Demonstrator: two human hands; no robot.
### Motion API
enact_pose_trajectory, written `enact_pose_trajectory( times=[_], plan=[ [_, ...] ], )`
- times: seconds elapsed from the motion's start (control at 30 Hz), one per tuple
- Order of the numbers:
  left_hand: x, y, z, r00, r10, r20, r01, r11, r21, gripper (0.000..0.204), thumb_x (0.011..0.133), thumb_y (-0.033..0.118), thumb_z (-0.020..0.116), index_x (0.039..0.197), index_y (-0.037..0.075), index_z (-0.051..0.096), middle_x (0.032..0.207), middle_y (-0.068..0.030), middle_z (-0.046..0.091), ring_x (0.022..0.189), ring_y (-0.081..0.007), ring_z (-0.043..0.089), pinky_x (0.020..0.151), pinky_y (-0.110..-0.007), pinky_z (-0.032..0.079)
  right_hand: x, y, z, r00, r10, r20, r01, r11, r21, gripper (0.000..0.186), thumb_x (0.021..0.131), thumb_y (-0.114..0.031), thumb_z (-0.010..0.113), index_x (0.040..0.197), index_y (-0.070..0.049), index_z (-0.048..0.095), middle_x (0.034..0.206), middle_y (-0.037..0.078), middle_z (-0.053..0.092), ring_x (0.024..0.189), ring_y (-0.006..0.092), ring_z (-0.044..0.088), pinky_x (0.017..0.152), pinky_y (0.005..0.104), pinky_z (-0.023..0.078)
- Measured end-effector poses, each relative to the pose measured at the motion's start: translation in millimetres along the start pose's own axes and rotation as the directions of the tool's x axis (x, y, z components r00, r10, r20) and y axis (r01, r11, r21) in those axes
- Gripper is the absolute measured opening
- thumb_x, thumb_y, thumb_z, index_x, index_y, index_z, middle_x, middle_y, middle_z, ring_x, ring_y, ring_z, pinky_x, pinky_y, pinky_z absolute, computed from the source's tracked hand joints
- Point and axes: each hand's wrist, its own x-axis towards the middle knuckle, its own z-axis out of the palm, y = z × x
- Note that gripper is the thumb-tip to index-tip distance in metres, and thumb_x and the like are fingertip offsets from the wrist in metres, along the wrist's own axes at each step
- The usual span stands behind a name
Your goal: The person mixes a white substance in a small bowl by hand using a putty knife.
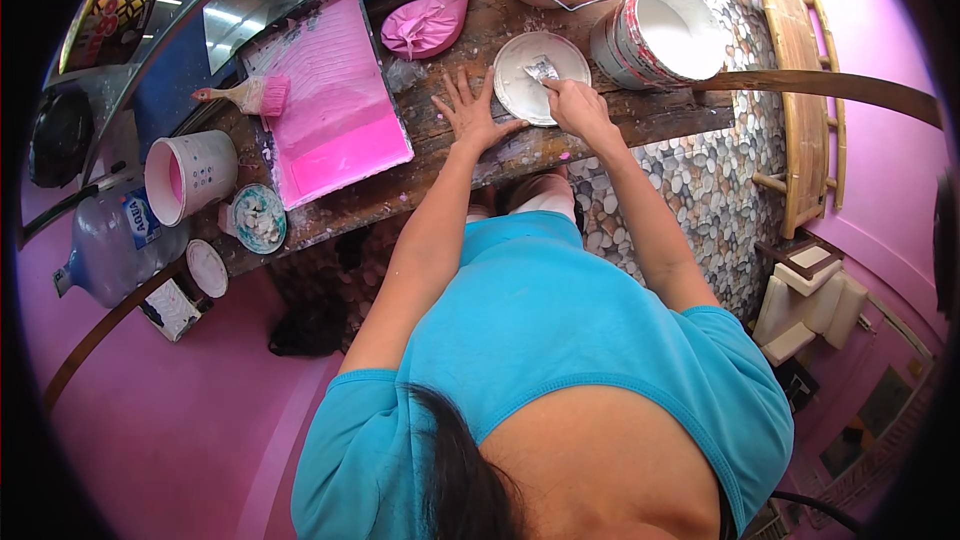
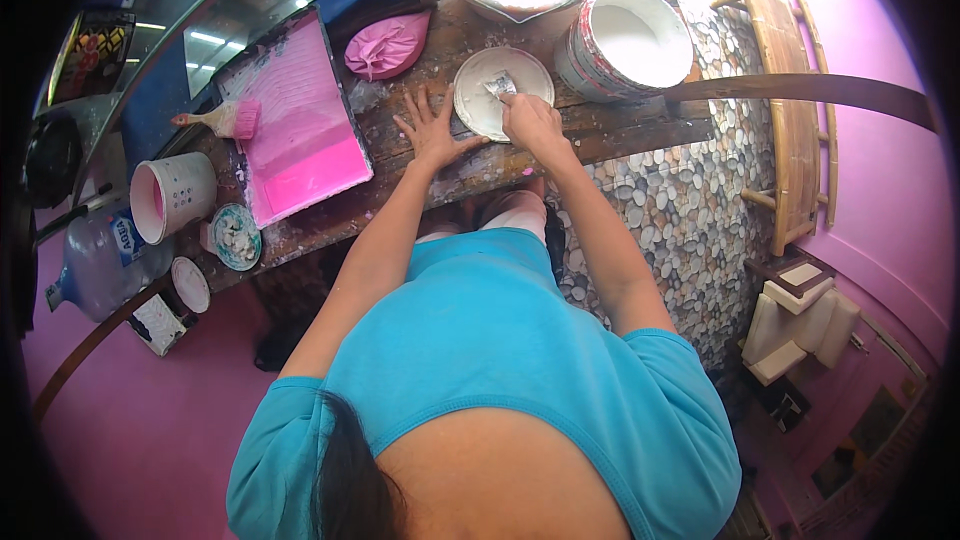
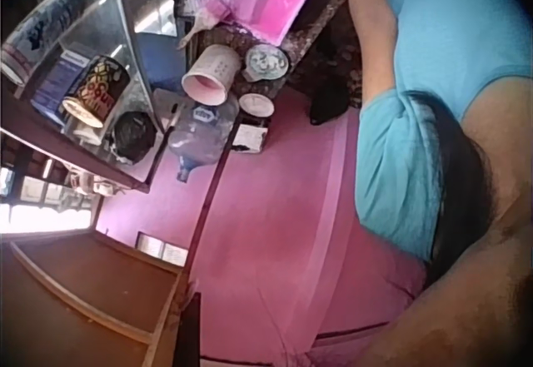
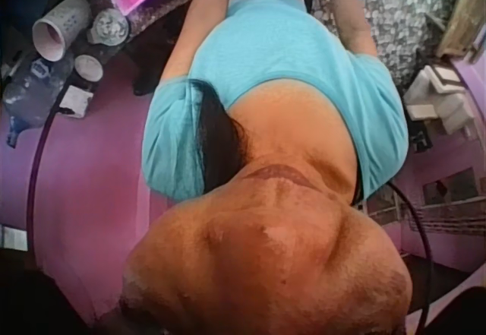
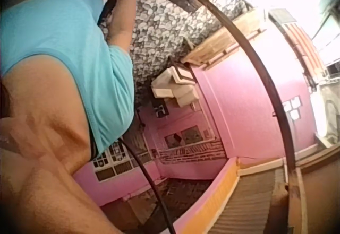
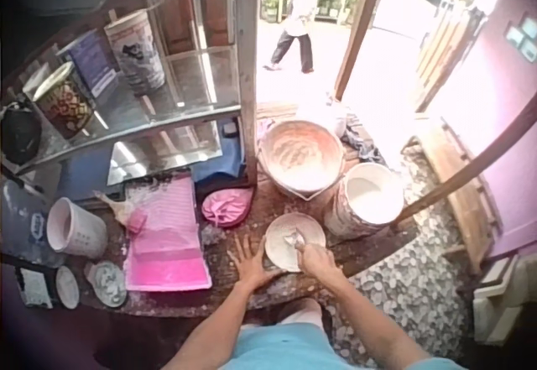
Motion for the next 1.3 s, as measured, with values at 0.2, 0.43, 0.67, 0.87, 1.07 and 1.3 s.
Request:
enact_pose_trajectory(
  times=[0.2,0.43,0.67,0.87,1.07,1.3],
  plan=[
    [2,3,-2,1.000,0.006,0.003,-0.006,1.000,0.000,0.124,0.050,0.078,0.071,0.152,0.030,0.019,0.156,-0.0192,-0.003,0.142,-0.0428,-0.017,0.104,-0.072,-0.005,24,-8,-14,1.000,-0.004,-0.028,0.004,1.000,0.009,0.035,0.088,-0.024,0.050,0.117,-0.014,0.066,0.101,0.024,0.066,0.098,0.0404,0.062,0.088,0.0485,0.048],
    [0,-1,1,1.000,0.002,-0.015,-0.002,1.000,-0.002,0.124,0.050,0.078,0.071,0.151,0.030,0.019,0.156,-0.0193,-0.003,0.141,-0.0434,-0.016,0.104,-0.072,-0.005,28,-2,-12,0.998,-0.012,0.066,0.016,0.998,-0.062,0.035,0.088,-0.024,0.050,0.116,-0.014,0.067,0.103,0.024,0.066,0.100,0.0398,0.062,0.089,0.0491,0.048],
    [-1,3,-2,0.999,-0.019,0.033,0.018,1.000,0.007,0.123,0.050,0.079,0.071,0.151,0.031,0.019,0.156,-0.0194,-0.002,0.142,-0.0432,-0.017,0.104,-0.071,-0.005,36,1,-21,1.000,0.009,-0.004,-0.009,1.000,-0.008,0.036,0.088,-0.025,0.050,0.118,-0.013,0.065,0.107,0.025,0.064,0.104,0.0405,0.061,0.093,0.0484,0.046],
    [5,0,6,1.000,0.019,-0.015,-0.019,1.000,0.007,0.123,0.050,0.079,0.070,0.151,0.033,0.018,0.157,-0.0195,-0.003,0.142,-0.0436,-0.017,0.104,-0.072,-0.005,41,2,-9,1.000,-0.009,-0.015,0.007,0.996,-0.092,0.035,0.088,-0.024,0.049,0.118,-0.014,0.065,0.108,0.023,0.065,0.104,0.0400,0.061,0.092,0.0484,0.047],
    [-2,-9,2,0.998,0.017,-0.065,-0.016,1.000,0.012,0.120,0.052,0.078,0.070,0.151,0.033,0.019,0.157,-0.0188,-0.003,0.142,-0.0438,-0.015,0.105,-0.070,-0.007,28,-10,-8,0.992,-0.122,0.032,0.126,0.978,-0.169,0.035,0.087,-0.023,0.049,0.117,-0.016,0.067,0.103,0.021,0.067,0.098,0.0370,0.064,0.087,0.0476,0.049],
    [6,-7,16,0.995,0.075,-0.059,-0.074,0.997,0.018,0.121,0.053,0.084,0.064,0.151,0.033,0.016,0.156,-0.0200,-0.005,0.141,-0.0434,-0.020,0.102,-0.073,-0.006,-11,43,-26,0.982,-0.187,0.005,0.185,0.970,-0.157,0.035,0.092,-0.028,0.052,0.123,-0.013,0.060,0.102,0.021,0.066,0.100,0.0384,0.061,0.088,0.0477,0.047]
  ],
)
